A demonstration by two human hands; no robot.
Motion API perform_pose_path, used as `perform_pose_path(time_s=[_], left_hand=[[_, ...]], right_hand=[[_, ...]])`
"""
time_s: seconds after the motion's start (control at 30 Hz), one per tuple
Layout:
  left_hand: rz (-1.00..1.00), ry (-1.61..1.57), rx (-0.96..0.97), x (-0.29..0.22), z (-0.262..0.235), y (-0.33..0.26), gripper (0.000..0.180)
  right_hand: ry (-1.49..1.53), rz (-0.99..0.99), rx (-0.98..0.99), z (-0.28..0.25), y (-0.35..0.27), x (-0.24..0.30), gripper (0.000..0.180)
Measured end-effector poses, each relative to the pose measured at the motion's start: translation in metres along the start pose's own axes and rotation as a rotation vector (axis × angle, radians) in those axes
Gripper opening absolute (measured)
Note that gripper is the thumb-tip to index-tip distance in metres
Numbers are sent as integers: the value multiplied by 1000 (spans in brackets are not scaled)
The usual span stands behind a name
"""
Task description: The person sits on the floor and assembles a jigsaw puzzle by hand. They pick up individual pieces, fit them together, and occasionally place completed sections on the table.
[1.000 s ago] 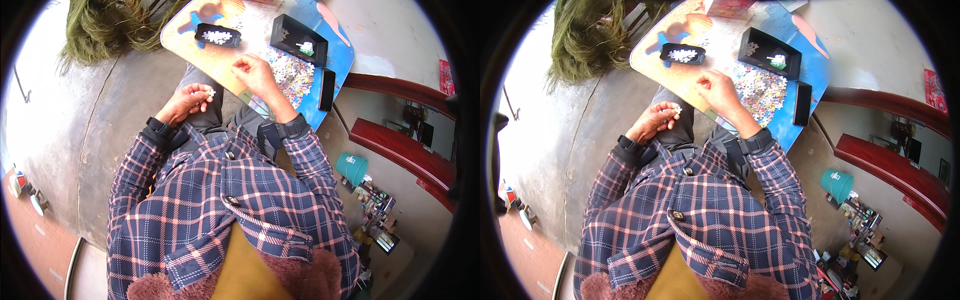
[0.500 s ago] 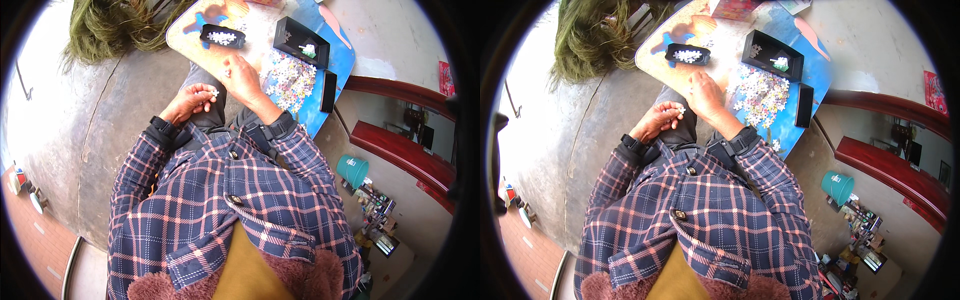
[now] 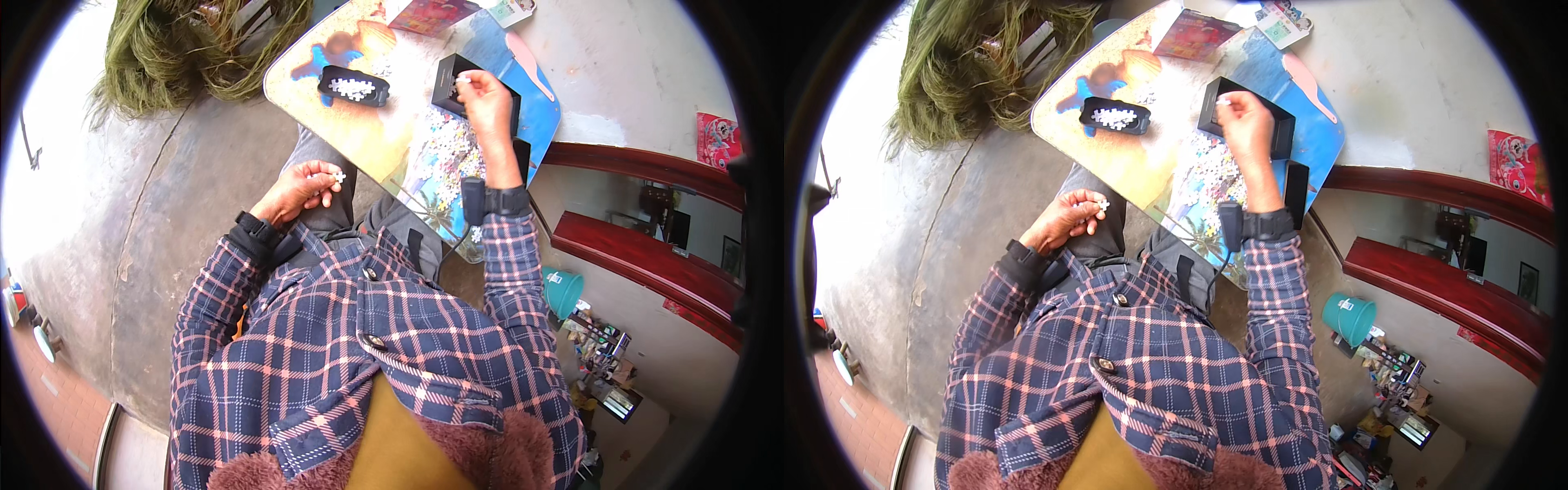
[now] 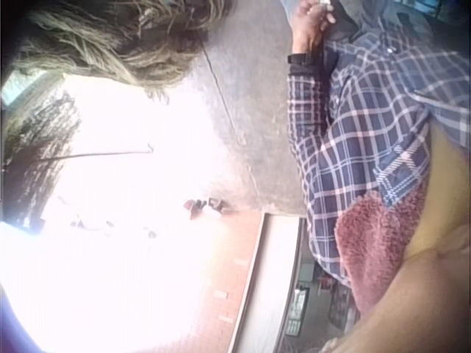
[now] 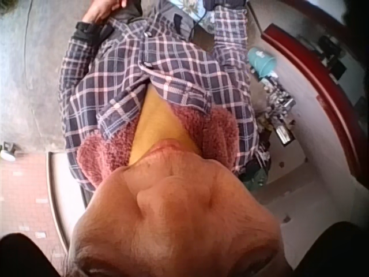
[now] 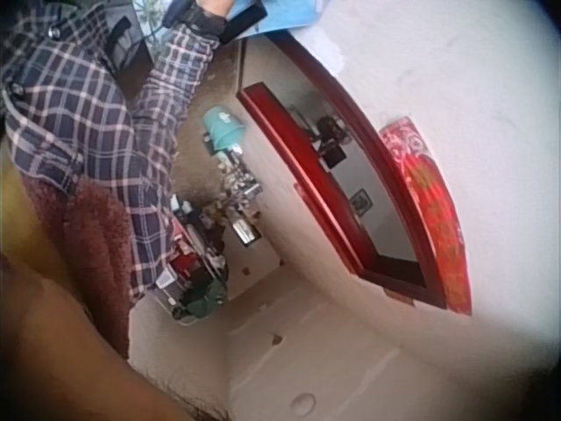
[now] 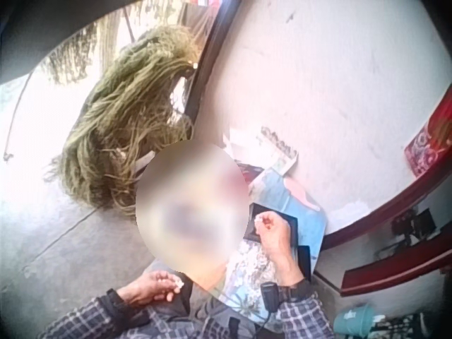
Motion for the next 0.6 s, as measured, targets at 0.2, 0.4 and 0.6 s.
perform_pose_path(time_s=[0.2, 0.4, 0.6], left_hand=[[12, -37, -1, 0, 1, -1, 14], [3, -36, 13, -2, 4, -2, 14], [6, -67, 3, -1, 3, -2, 14]], right_hand=[[-643, -126, -88, -15, 28, 9, 17], [-424, -131, 258, 65, 51, 5, 23], [-603, 8, 337, 88, 60, -1, 32]])
Point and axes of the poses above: each hand's wrist, its own y-axis towards the middle knuckle, its own z-axis out of the palm, x = y × z, the point moved 2 cm from there along y, towards the middle knuckle, and after that the axes turned 11 degrees about x, right-handed, at the moved point
